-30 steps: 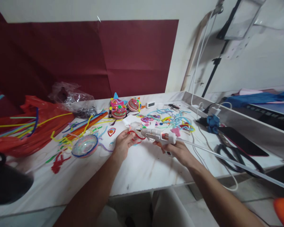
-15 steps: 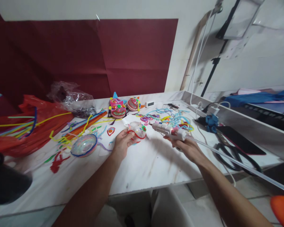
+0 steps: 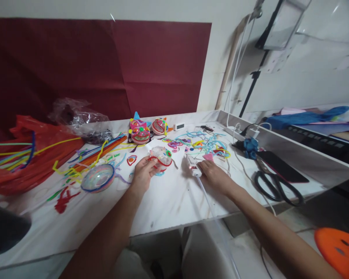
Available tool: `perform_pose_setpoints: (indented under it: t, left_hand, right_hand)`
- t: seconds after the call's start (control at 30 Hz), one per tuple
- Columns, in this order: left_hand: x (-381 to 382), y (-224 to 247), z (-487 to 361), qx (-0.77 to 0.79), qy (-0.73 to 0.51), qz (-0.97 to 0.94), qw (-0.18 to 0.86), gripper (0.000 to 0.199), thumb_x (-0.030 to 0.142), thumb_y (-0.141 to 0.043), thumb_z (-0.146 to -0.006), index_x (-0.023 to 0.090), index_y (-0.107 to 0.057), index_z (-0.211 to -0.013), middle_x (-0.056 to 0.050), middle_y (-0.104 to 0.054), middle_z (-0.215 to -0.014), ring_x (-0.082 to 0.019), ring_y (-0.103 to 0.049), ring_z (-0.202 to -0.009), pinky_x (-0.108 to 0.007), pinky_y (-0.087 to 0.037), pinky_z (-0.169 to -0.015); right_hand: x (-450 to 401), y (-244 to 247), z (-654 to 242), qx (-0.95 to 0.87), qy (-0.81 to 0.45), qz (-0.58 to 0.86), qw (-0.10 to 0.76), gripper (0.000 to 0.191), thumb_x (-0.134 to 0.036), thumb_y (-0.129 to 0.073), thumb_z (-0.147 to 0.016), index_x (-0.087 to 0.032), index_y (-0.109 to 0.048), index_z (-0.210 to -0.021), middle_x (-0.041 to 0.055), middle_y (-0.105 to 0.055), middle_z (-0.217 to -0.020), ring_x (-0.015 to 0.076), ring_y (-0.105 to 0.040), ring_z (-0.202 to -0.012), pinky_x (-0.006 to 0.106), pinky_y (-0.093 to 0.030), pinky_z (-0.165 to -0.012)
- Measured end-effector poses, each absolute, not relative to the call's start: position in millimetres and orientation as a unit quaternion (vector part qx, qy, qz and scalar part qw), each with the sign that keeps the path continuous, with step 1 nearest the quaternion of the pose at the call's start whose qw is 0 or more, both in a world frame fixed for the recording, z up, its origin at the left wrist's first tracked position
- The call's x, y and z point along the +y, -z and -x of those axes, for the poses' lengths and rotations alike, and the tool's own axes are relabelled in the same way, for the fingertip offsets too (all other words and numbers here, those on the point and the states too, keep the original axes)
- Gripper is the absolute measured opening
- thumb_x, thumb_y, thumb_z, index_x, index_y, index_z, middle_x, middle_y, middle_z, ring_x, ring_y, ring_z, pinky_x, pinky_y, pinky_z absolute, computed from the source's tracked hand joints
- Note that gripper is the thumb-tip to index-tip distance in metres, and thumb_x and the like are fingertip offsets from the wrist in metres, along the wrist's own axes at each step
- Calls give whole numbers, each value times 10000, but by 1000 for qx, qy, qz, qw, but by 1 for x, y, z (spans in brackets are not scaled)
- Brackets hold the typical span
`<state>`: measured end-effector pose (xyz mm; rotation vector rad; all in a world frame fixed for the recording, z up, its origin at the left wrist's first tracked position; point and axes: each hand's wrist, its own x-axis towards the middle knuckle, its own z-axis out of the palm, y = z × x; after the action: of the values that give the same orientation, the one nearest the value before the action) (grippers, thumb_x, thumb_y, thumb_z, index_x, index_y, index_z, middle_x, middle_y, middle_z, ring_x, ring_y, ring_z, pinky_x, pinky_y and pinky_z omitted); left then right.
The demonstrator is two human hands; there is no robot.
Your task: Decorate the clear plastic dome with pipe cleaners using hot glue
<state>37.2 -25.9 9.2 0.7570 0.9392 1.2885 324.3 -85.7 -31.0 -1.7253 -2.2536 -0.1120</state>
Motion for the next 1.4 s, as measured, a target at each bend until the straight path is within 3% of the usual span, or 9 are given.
perform_pose_setpoints:
  t: [0.37, 0.5, 0.6, 0.7, 0.77, 1.0, 1.2, 1.4]
  left_hand:
    - [-27, -8, -40, 411, -564, -324, 639, 258, 81, -897, -723, 157, -689, -856, -2, -771, -765, -133, -738, -658, -235, -634, -637]
    - [-29, -9, -41, 411, -564, -326, 637, 266, 86, -897, -709, 160, -693, -861, -6, -776, -766, -137, -742, -657, -236, -634, -627]
    - [-29, -8, -42, 414, -565, -333, 631, 297, 111, -918, -677, 170, -679, -843, -5, -771, -749, -142, -737, -653, -235, -623, -618]
    - [-29, -6, -42, 412, -568, -346, 623, 320, 152, -935, -648, 176, -685, -846, -7, -779, -756, -149, -738, -662, -243, -619, -630]
    - [-28, -4, -41, 405, -567, -358, 621, 334, 184, -950, -640, 182, -698, -859, -13, -789, -770, -165, -753, -687, -264, -628, -654]
    - [-27, 1, -39, 400, -569, -376, 613, 308, 208, -970, -667, 219, -708, -830, -18, -792, -763, -205, -743, -699, -327, -625, -690]
    - [-29, -1, -42, 397, -571, -372, 615, 371, 245, -983, -602, 194, -696, -832, -1, -776, -738, -181, -729, -685, -305, -616, -686]
    - [-32, -4, -43, 408, -568, -371, 611, 312, 187, -969, -657, 204, -699, -812, -17, -773, -743, -187, -731, -686, -316, -626, -695]
  right_hand:
    - [-76, 31, -312, -796, 32, 594, 108, 249, -30, -652, -924, -165, -792, -1079, 173, -827, -1169, 319, -739, -1108, 404, -556, -997]
    - [-85, 15, -300, -790, 46, 589, 167, 322, -24, -641, -908, -169, -813, -1139, 178, -832, -1226, 329, -754, -1139, 417, -569, -1013]
    - [-87, 1, -272, -767, 19, 572, 290, 233, -117, -627, -980, -196, -819, -1087, 140, -844, -1109, 305, -780, -1055, 391, -594, -930]
    - [-81, -11, -237, -749, -58, 553, 362, 171, -163, -641, -977, -217, -791, -914, 79, -833, -928, 241, -766, -811, 335, -573, -770]
    - [-74, -16, -216, -731, -92, 565, 372, 163, -168, -666, -954, -223, -766, -838, 61, -811, -836, 225, -743, -727, 323, -545, -719]
    - [-59, -23, -192, -697, -135, 597, 374, 221, -216, -729, -936, -269, -734, -721, 44, -795, -770, 236, -752, -721, 319, -497, -684]
    - [-55, -16, -190, -684, -137, 596, 397, 248, -239, -736, -929, -244, -693, -685, 29, -766, -699, 182, -668, -625, 288, -454, -652]
    - [-54, -13, -188, -667, -155, 598, 416, 267, -252, -731, -907, -243, -658, -650, 27, -742, -662, 189, -653, -596, 291, -449, -637]
